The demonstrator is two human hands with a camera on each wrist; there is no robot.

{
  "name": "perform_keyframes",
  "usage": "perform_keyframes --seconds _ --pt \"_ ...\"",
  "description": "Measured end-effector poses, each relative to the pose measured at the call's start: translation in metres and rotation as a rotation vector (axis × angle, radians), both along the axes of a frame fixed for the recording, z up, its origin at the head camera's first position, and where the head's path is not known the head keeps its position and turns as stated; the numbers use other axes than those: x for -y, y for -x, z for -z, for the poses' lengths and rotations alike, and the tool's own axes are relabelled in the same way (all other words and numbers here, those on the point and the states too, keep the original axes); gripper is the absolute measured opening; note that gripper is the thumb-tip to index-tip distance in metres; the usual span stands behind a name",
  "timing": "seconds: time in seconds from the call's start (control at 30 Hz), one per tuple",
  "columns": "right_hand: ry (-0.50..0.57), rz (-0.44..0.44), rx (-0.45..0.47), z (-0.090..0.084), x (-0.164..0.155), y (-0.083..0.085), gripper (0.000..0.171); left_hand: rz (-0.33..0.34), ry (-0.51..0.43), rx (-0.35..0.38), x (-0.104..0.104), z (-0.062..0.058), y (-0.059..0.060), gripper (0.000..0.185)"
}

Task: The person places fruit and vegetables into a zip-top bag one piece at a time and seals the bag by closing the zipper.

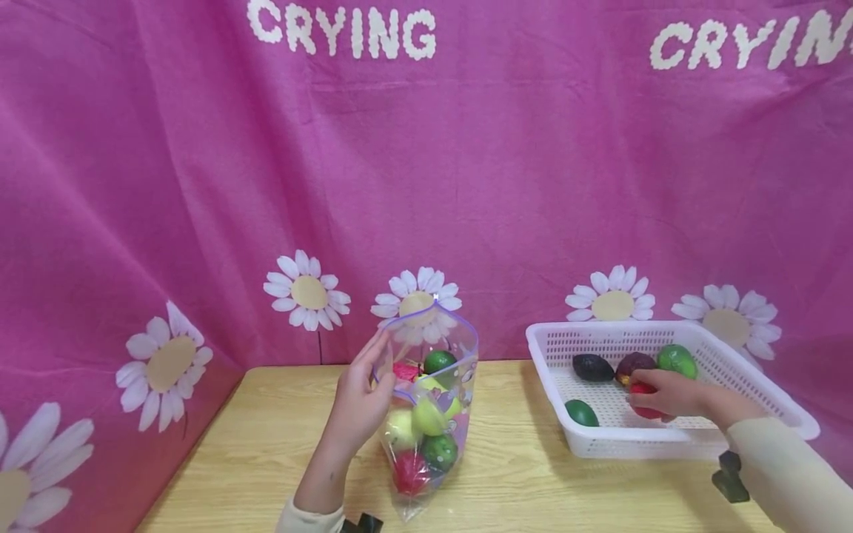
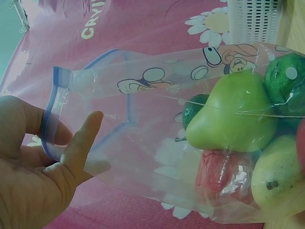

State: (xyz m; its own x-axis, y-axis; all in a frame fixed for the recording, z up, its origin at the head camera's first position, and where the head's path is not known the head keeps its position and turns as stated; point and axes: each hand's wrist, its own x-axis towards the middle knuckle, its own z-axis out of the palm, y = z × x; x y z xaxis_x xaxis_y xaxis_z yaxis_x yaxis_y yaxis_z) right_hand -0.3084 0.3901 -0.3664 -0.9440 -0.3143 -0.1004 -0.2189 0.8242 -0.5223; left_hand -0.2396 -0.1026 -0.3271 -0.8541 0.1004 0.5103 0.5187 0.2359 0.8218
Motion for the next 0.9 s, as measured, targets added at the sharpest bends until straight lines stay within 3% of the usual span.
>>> perform_keyframes --seconds 0.3,0.5,0.73,0.9 --pt "0.03 -0.183 -0.384 -0.027 0.055 -0.005 0.045 -0.006 0.002 -0.001 0.0 -0.001 0.0 0.06" --pt "0.129 -0.229 -0.523 -0.055 0.107 -0.014 0.052 -0.008 -0.005 -0.002 0.0 -0.001 0.001 0.061" --pt "0.182 -0.322 -0.783 -0.088 0.168 -0.018 0.057 0.01 -0.03 0.02 -0.001 0.0 0.003 0.062" --pt "0.252 -0.372 -0.831 -0.105 0.204 -0.023 0.067 0.004 -0.009 0.019 -0.003 0.001 0.002 0.063"
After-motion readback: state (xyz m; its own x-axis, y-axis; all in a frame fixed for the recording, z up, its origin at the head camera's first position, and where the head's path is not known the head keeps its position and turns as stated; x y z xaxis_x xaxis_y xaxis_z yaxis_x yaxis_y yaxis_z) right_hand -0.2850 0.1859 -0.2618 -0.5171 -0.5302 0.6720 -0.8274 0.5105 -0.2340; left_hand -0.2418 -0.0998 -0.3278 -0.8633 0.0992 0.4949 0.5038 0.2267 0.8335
